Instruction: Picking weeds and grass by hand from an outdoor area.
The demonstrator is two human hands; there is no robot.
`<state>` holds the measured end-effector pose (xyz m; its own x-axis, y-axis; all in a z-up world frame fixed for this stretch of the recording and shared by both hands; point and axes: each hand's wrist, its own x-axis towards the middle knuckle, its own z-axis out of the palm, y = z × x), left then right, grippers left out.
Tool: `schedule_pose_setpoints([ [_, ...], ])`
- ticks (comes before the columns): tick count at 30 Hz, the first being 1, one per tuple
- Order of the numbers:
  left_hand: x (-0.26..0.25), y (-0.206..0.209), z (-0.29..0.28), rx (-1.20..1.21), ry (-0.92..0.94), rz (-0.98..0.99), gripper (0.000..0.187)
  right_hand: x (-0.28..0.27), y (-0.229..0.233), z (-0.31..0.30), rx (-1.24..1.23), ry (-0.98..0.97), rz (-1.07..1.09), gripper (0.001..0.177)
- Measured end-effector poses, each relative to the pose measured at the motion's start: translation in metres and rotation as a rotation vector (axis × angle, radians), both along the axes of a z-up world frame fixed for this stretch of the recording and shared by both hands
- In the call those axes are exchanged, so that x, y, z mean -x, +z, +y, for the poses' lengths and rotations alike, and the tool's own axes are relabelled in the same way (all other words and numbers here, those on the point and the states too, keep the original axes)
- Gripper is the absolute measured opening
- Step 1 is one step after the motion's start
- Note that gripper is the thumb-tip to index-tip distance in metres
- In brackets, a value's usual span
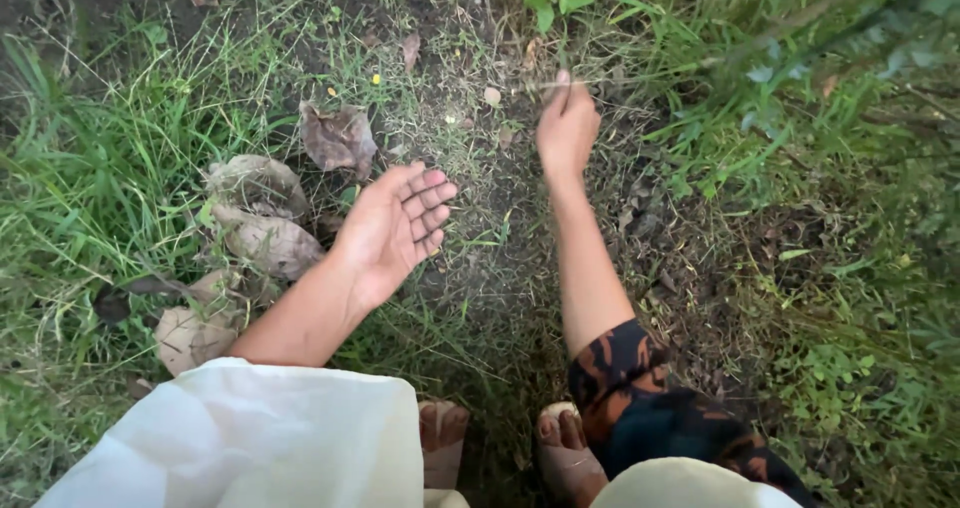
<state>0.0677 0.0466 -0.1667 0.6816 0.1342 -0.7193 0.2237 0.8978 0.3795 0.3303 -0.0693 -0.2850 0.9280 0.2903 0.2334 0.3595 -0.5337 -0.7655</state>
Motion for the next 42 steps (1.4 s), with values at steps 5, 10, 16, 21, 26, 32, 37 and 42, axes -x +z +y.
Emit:
schedule_pose_setpoints([
  [5, 0.006, 0.002, -0.002, -0.069, -0.009, -0.013, 0.027, 0.018, 0.030, -0.018, 0.420, 0.211, 0.156, 0.033],
  [10, 0.004, 0.007, -0.005, -0.056, 0.017, 0.051, 0.034, 0.121, 0.120, -0.013, 0.259, 0.480, 0.235, 0.022],
  [16, 0.010, -0.015, -0.009, 0.071, 0.075, -0.041, 0.038, 0.205, 0.156, -0.014, 0.090, 0.707, -0.051, 0.016],
  [21, 0.020, -0.012, -0.011, 0.099, 0.116, -0.176, 0.028, 0.221, 0.192, -0.021, 0.202, 0.670, -0.258, 0.020],
  [26, 0.039, 0.027, -0.006, 0.041, 0.126, -0.188, 0.015, 0.206, 0.174, -0.039, -0.022, 0.599, -0.568, 0.028],
  [32, 0.100, 0.102, 0.038, -0.918, 0.084, 0.060, 0.029, 0.158, 0.113, -0.053, -0.090, 0.364, -0.269, 0.019],
  [37, 0.128, 0.117, 0.049, -2.080, -0.493, 0.650, 0.032, 0.106, 0.088, -0.031, -0.073, 0.288, 0.070, 0.015],
  [42, 0.093, 0.144, 0.038, -2.649, -0.521, 0.827, 0.031, 0.037, 0.060, -0.001, 0.034, 0.189, 0.174, 0.019],
])
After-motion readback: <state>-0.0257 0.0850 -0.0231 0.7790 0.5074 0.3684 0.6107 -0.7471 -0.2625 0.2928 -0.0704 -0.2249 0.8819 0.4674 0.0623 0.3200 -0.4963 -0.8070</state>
